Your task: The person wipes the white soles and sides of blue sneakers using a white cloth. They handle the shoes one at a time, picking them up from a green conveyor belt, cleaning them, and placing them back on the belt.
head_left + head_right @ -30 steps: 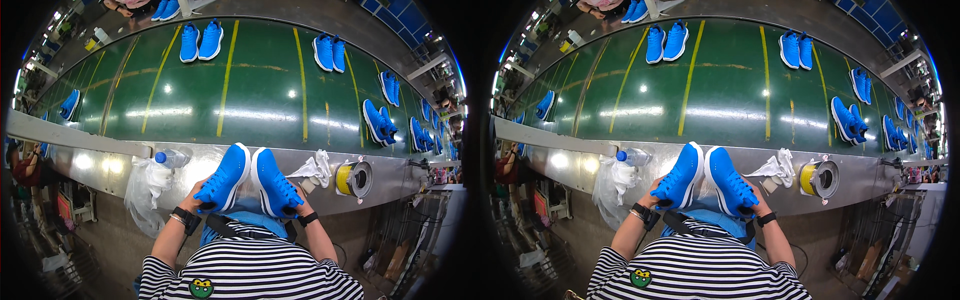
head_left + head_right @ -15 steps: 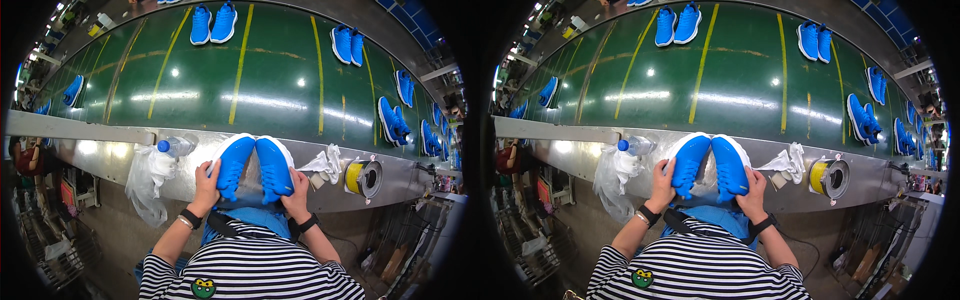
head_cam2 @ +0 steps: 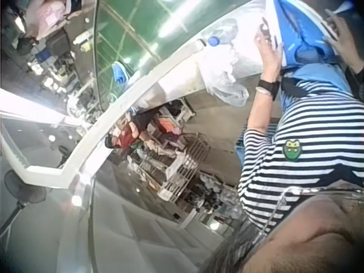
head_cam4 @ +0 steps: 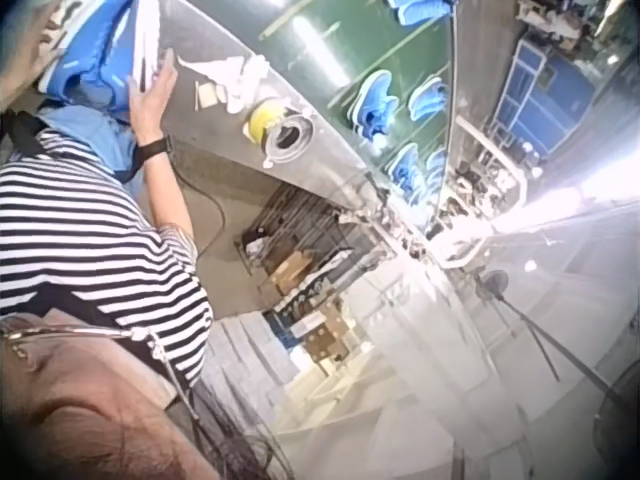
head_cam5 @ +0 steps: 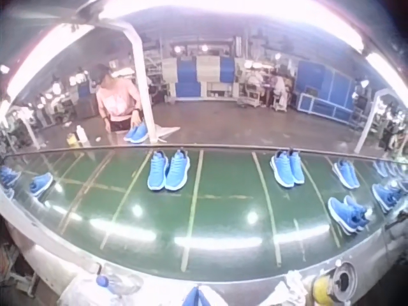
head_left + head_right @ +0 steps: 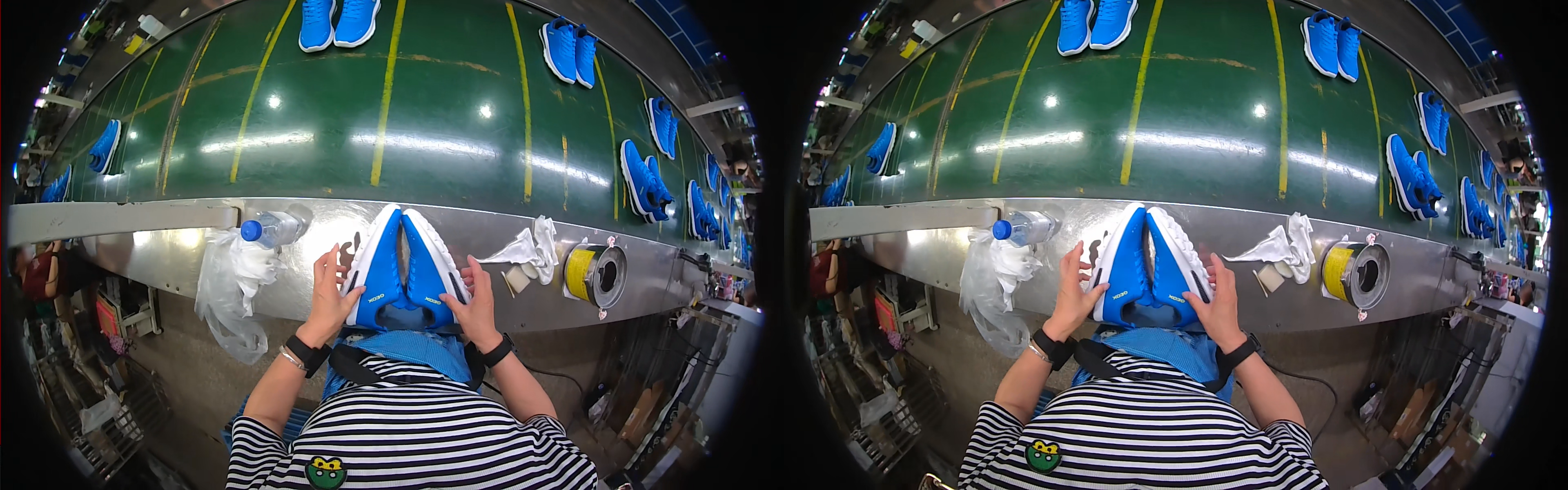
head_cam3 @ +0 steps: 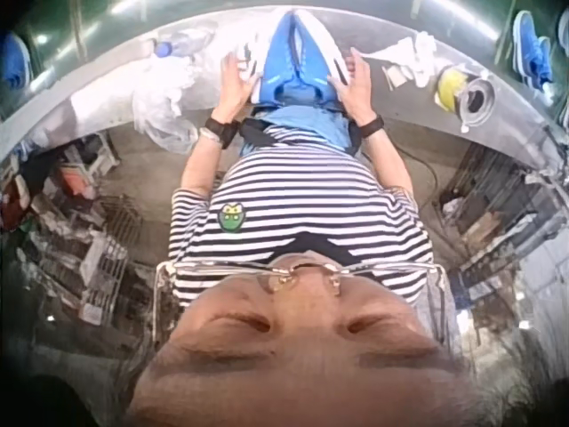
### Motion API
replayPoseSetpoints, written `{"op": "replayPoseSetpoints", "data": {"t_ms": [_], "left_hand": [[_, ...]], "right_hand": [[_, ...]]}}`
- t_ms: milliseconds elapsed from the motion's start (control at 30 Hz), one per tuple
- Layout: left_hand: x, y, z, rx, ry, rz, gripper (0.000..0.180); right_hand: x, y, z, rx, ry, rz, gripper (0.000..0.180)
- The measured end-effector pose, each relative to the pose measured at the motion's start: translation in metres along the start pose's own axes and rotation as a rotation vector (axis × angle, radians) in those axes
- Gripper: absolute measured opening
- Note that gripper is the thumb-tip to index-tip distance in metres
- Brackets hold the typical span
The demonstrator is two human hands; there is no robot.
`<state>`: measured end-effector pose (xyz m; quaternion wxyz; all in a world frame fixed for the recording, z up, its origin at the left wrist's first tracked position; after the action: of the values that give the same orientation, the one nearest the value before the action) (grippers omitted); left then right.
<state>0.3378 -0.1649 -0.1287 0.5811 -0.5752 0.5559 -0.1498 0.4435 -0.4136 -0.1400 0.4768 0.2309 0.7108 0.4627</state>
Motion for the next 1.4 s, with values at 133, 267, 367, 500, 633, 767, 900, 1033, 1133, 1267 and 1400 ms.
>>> {"op": "replayPoseSetpoints", "data": {"t_ms": [133, 267, 367, 500, 633, 767, 900, 1033, 1133, 1267, 1400], "left_hand": [[0.013, 0.012, 0.004, -0.038, 0.156, 0.171, 0.07], [0.029, 0.055, 0.006, -0.136, 0.296, 0.044, 0.058], [0.035, 0.086, 0.013, -0.147, 0.302, -0.108, 0.052], [0.03, 0.054, 0.016, -0.127, 0.343, -0.016, 0.052], [0.028, 0.053, 0.027, -0.363, 0.453, -0.235, 0.063], [0.021, 0.05, 0.038, -0.457, 0.395, -0.385, 0.068], [0.011, 0.044, 0.049, -0.397, 0.384, -0.33, 0.072], [0.009, 0.044, 0.051, -0.459, 0.325, -0.375, 0.073], [0.005, 0.04, 0.051, -0.45, 0.285, -0.388, 0.073], [0.007, 0.044, 0.052, -0.431, 0.288, -0.428, 0.072], [0.014, 0.052, 0.052, -0.456, 0.294, -0.54, 0.072]], "right_hand": [[0.005, -0.009, 0.005, 0.028, 0.098, -0.034, 0.066], [0.016, -0.042, 0.01, 0.148, 0.257, 0.276, 0.053], [0.027, -0.05, 0.011, 0.166, 0.371, 0.273, 0.051], [0.03, -0.046, 0.015, 0.228, 0.391, 0.43, 0.051], [0.026, -0.047, 0.021, 0.349, 0.32, 0.602, 0.048], [0.024, -0.055, 0.024, 0.454, 0.278, 0.729, 0.046], [0.027, -0.06, 0.028, 0.45, 0.226, 0.827, 0.041], [0.02, -0.043, 0.026, 0.472, 0.17, 0.825, 0.042], [0.017, -0.053, 0.025, 0.466, 0.127, 0.81, 0.052], [0.016, -0.051, 0.025, 0.471, 0.105, 0.872, 0.053], [0.017, -0.045, 0.026, 0.453, 0.095, 0.908, 0.052]]}}
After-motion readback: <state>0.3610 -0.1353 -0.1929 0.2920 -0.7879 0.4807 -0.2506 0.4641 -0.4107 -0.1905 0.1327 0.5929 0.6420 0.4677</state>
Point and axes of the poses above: each hand's wrist, its own z-axis towards the middle knuckle, its own x-axis out of the palm, y = z × x, the point moved 9 cm from there along z, towards the middle knuckle, and after that the axes turned 6 degrees about -x, right-handed, at the moved point
